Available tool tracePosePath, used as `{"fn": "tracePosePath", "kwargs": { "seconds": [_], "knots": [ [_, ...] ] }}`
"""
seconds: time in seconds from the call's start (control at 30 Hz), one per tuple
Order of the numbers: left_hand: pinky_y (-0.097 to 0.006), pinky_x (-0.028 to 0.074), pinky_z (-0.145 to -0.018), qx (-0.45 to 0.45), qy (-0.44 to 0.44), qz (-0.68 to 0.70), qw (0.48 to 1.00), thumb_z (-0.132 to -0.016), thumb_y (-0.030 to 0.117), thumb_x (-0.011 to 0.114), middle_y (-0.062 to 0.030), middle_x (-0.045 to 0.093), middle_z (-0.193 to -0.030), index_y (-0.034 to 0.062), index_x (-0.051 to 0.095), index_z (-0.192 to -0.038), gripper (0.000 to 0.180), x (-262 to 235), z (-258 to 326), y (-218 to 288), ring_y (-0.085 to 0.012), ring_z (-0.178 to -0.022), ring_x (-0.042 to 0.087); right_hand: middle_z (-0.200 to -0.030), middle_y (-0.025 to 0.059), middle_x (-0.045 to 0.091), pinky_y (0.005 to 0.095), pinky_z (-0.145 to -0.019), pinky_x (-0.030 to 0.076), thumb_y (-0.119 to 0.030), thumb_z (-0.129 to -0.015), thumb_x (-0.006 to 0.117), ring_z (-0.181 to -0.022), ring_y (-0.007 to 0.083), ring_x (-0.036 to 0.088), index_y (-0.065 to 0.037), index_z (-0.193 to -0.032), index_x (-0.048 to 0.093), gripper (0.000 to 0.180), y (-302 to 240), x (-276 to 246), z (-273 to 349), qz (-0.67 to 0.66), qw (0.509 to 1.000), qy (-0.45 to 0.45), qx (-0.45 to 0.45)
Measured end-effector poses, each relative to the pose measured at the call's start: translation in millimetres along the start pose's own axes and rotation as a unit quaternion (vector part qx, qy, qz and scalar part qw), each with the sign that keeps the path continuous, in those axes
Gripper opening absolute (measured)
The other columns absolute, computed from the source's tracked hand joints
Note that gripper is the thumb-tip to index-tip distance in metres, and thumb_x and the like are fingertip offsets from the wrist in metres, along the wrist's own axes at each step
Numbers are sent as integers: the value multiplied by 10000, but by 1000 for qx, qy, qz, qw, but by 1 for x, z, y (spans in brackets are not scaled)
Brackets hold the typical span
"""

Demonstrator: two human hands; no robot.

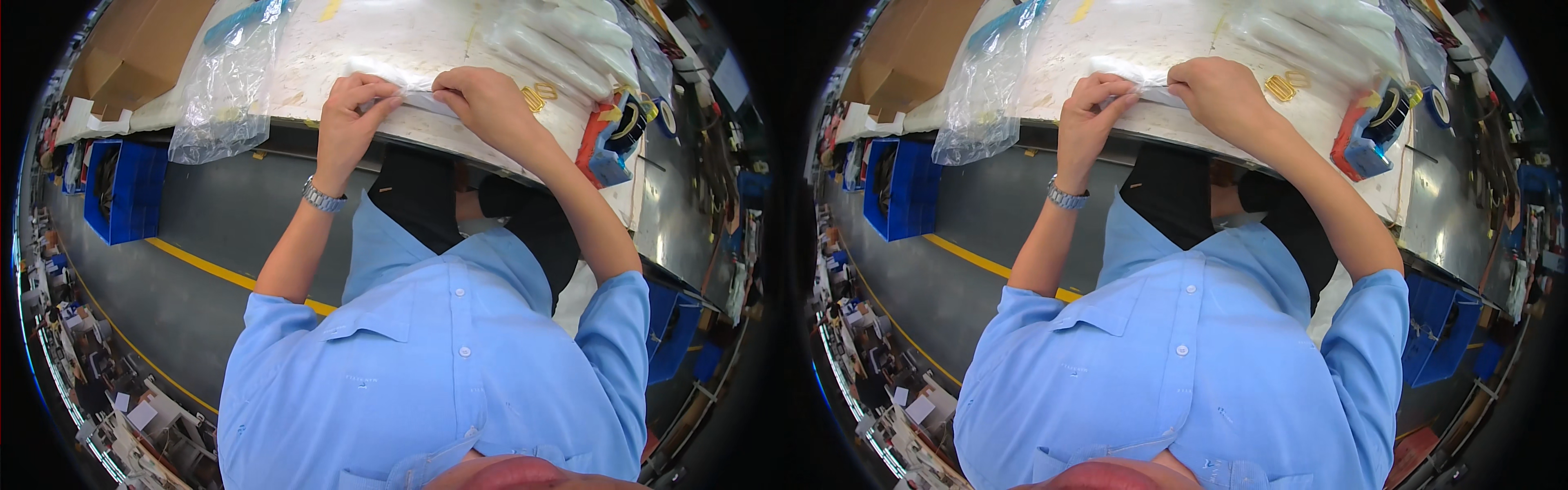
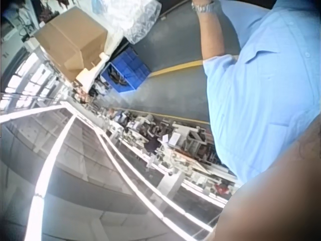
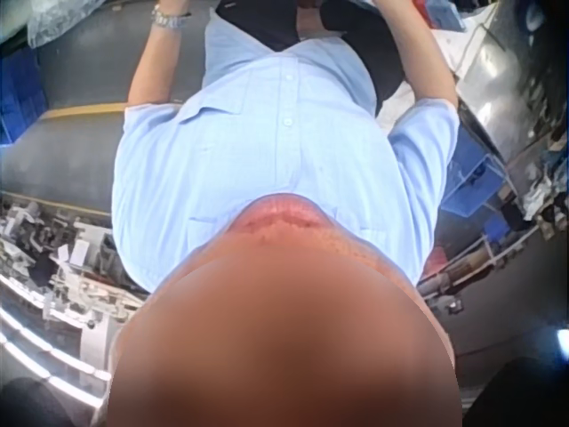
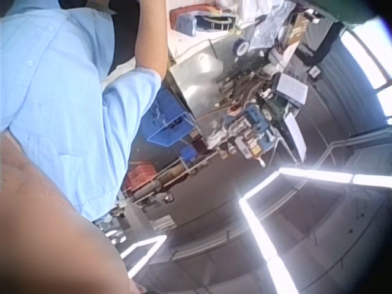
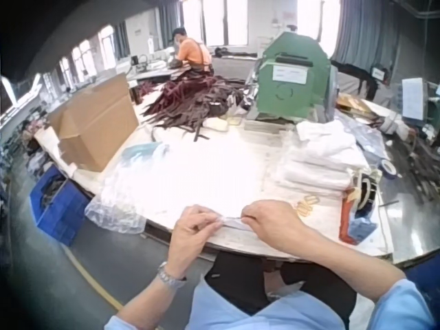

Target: Manually attaching small buckles to tape and then packaging them into protective foam and bags.

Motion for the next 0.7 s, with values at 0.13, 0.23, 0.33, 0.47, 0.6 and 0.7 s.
{"fn": "tracePosePath", "kwargs": {
  "seconds": [0.13,0.23,0.33,0.47,0.6,0.7],
  "knots": [
    [-270,473,-851,4,12,0,1000,-915,49,829,-14,723,-1051,26,829,-1068,154,1,2,-3,-138,-1002,564,-910,185,735,463,-783,533,-198,-996,696,-857,390,695,-23,-1038,761,192,-4,6,-5,-3,1000,15,-6],
    [-280,473,-831,20,34,-34,999,-908,52,835,-13,717,-1034,40,833,-1066,159,1,5,2,-146,-973,557,-890,183,733,446,-761,529,-192,-1003,694,-820,371,692,-23,-1040,759,185,-2,10,-6,-56,998,30,11],
    [-291,471,-815,38,53,-61,996,-899,56,842,-11,710,-1014,50,834,-1060,162,2,6,4,-156,-947,551,-882,189,729,431,-744,523,-184,-1008,689,-793,358,686,-23,-1038,757,178,-2,13,-6,-71,996,39,30],
    [-304,472,-810,48,55,-87,994,-893,77,845,-15,703,-990,48,830,-1035,146,1,5,5,-172,-950,551,-884,150,755,445,-759,553,-221,-1005,679,-848,324,734,-68,-1012,778,183,-4,15,-9,-58,997,35,25],
    [-316,478,-812,45,32,-116,992,-894,99,841,-24,700,-982,44,824,-1009,129,4,2,2,-190,-959,557,-776,16,647,299,-666,445,-230,-1049,690,-713,111,563,-27,-993,753,220,32,14,-5,-347,927,39,137],
    [-329,484,-814,42,35,-135,989,-897,111,836,-29,700,-975,36,817,-990,121,3,2,4,-205,-973,564,-790,-79,572,229,-635,359,-257,-1087,665,-693,28,447,-58,-974,743,242,43,-11,-7,-477,863,135,96]
  ]
}}
Point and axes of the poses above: each hand's wrist, its own z-axis away from the middle knuckle, its own x-axis out of the palm, y = z × x, the point moved 6 cm from there along -z, towards the middle knuckle
